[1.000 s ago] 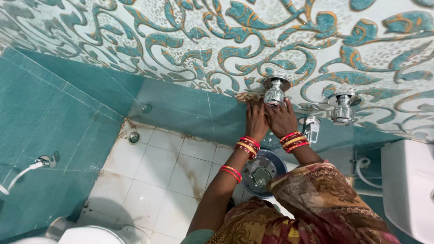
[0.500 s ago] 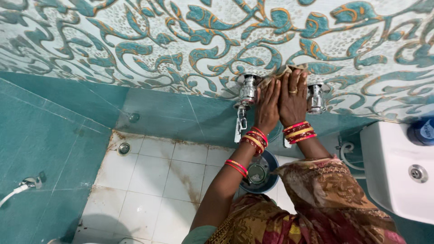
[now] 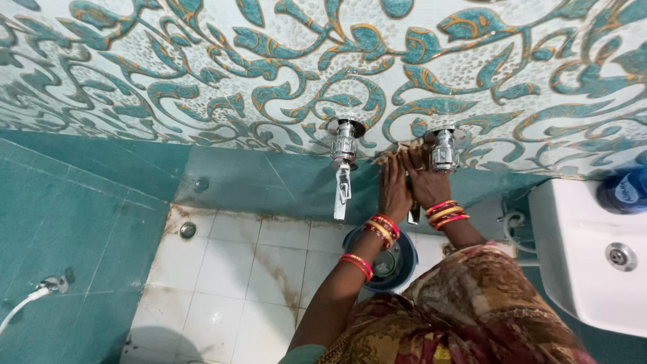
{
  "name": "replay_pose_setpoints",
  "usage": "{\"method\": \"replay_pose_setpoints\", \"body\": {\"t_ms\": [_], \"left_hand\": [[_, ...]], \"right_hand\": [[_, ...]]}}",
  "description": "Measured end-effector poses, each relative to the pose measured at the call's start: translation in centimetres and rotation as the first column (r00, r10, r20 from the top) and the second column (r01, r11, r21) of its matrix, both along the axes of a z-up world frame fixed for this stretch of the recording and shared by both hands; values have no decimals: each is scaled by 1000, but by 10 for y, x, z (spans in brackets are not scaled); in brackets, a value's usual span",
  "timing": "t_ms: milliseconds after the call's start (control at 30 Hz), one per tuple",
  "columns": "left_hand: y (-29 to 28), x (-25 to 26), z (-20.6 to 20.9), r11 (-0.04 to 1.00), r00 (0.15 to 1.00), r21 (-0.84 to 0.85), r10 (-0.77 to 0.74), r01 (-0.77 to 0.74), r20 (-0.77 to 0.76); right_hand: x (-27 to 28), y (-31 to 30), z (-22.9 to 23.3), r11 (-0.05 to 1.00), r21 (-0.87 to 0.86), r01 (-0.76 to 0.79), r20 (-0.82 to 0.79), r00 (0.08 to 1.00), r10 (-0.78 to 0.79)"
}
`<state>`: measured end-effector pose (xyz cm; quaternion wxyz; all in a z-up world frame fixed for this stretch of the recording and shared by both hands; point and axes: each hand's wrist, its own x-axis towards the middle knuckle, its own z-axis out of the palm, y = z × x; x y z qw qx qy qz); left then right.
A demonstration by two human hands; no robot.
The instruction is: The person uses a cloth to scrub a white bathroom sink and then wipes several wall-mounted metal faucets.
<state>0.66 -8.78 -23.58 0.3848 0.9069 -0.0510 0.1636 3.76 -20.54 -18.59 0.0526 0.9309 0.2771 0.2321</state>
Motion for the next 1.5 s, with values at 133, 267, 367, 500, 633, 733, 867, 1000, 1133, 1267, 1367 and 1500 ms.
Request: {"method": "replay_pose_setpoints", "body": {"t_ms": [133,267,367,500,633,733,867,1000,1133,1267,1367,1500], "left_hand": [[-26,-10,-19,993,999,117,-23,20,27],[-55,-13,17,981,990,138,-141,138,15],[-82,-8,54,961,963,122,-233,249,-134],[-118,-3,93,975,975,-64,-207,212,87],[-129,-1,126,962,939,-206,-106,180,327],[-135,-3,149,884,938,-440,6,157,346],[-147,8,146,899,938,-427,60,98,342],[-149,13,103,993,968,-89,-48,72,248],[-146,5,54,993,969,-34,-105,115,223],[-151,-4,12,992,989,-31,-117,121,93],[-152,-8,-20,981,988,-118,-147,151,49],[-160,-20,-81,981,988,-152,-131,117,-85]], "right_hand": [[7,-54,-5,948,-281,148,-542,791,-284],[5,-113,-1,980,-199,8,19,1000,-5],[4,-148,10,978,-153,138,176,978,-111],[23,-166,51,957,-228,181,250,961,-122],[42,-147,142,938,-346,-16,374,914,154],[43,-117,198,854,-510,-99,335,892,304],[51,-124,189,876,-463,-132,475,798,371],[68,-170,66,993,-65,-102,445,888,120],[68,-199,-74,988,153,18,279,958,-61],[66,-207,-155,970,230,84,261,954,-144],[53,-202,-190,935,324,147,113,975,-192],[33,-173,-234,896,421,141,71,980,-188]]}}
